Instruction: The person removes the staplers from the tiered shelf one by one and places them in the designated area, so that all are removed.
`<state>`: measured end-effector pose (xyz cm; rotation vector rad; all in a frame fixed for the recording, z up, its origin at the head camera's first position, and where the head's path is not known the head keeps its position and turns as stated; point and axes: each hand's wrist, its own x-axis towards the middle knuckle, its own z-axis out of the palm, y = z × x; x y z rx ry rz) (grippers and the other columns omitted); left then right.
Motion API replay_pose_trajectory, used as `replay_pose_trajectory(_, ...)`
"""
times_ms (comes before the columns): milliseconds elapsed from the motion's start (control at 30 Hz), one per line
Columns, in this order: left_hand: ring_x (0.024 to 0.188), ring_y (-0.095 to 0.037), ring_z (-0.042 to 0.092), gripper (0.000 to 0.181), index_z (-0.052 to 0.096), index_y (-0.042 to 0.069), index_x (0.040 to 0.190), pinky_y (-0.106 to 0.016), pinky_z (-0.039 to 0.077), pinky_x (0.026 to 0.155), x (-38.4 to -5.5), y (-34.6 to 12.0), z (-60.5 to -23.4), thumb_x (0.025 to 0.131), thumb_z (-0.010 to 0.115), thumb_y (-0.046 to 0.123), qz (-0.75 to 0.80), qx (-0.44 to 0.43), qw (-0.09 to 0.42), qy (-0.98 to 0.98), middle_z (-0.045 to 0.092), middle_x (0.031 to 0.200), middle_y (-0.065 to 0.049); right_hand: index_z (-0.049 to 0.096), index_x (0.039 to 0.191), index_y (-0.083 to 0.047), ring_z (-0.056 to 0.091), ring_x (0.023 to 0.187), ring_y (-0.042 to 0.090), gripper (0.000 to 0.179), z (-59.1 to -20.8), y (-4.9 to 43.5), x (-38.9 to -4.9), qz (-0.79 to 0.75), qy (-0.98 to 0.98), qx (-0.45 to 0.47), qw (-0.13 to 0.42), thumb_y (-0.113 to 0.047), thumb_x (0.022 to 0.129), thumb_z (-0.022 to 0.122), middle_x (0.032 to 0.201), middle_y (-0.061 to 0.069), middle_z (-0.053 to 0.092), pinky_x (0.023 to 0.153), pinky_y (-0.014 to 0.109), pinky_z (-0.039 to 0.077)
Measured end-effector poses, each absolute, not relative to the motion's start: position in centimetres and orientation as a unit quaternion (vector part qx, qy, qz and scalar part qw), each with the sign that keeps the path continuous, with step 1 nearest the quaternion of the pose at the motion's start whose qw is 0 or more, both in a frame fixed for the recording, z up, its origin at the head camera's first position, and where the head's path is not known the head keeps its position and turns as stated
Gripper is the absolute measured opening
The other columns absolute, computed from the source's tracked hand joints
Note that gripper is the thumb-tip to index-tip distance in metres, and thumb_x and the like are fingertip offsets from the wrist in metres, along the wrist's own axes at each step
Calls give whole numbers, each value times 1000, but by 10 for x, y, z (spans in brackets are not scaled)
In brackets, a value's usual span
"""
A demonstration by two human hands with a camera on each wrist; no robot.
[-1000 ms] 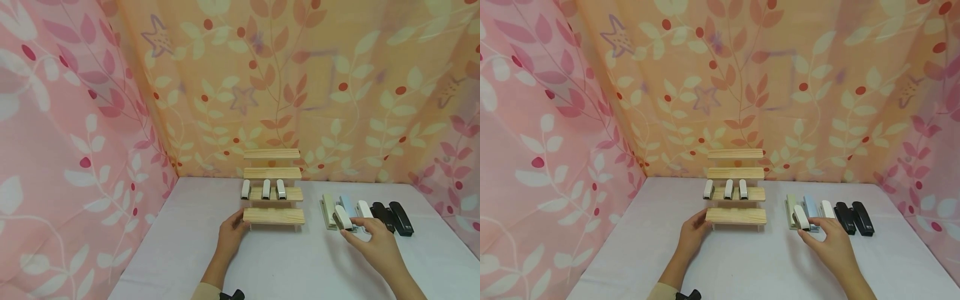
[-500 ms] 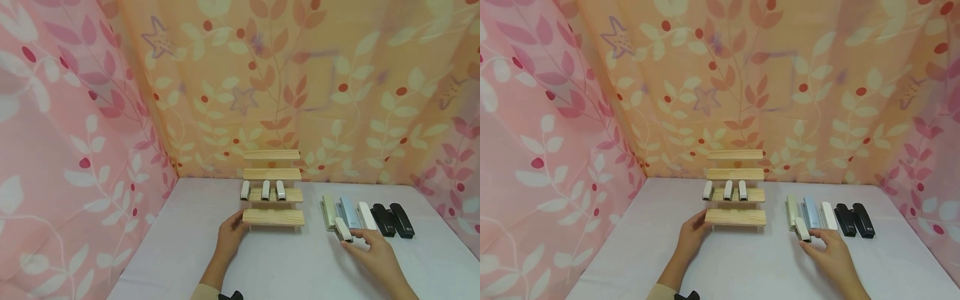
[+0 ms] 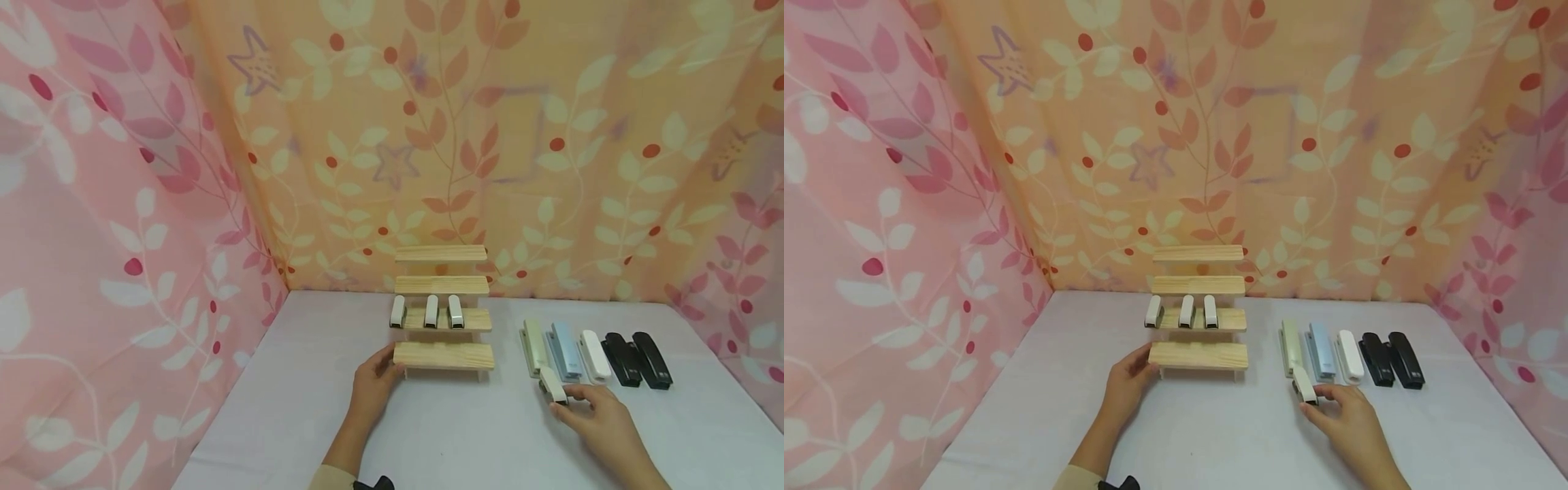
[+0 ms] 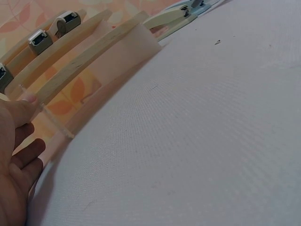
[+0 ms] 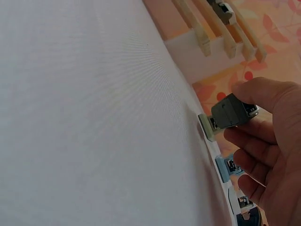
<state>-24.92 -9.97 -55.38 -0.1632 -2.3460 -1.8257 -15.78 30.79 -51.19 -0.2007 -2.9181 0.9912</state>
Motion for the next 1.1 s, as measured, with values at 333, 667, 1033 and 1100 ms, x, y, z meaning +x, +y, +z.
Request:
replay_pose_trajectory(333,138,-21,55,58,63,17,140,-38,44,116,-249,-100,-553,87,81,34,-612,-49,77,-785,65,139,-1,69,122,0,59,113,42,73,-517,306,-160,323,-943,-75,17,-60,82,80,121,23,66,89,63,52)
replay_pose_trajectory(667,138,-23,54,57,63,16,141,-41,43,118,-250,-100,-554,88,81,31,-613,-49,75,-785,65,140,-2,70,118,0,59,116,44,70,-528,305,-163,311,-948,-67,22,-57,80,82,118,19,69,94,67,49)
replay_pose_trajectory(1033,138,-23,54,57,63,16,140,-43,43,117,-250,-101,-554,88,81,31,-613,-52,80,-784,66,139,-1,72,113,-3,60,114,42,71,-531,304,-165,307,-950,-60,19,-60,74,85,111,12,72,97,66,47)
replay_pose_trajectory(1100,137,-23,55,56,63,16,140,-43,43,117,-249,-101,-553,89,81,31,-613,-52,80,-785,66,139,-1,72,111,-3,60,112,40,69,-532,303,-165,300,-952,-57,23,-60,73,86,109,11,72,96,65,47)
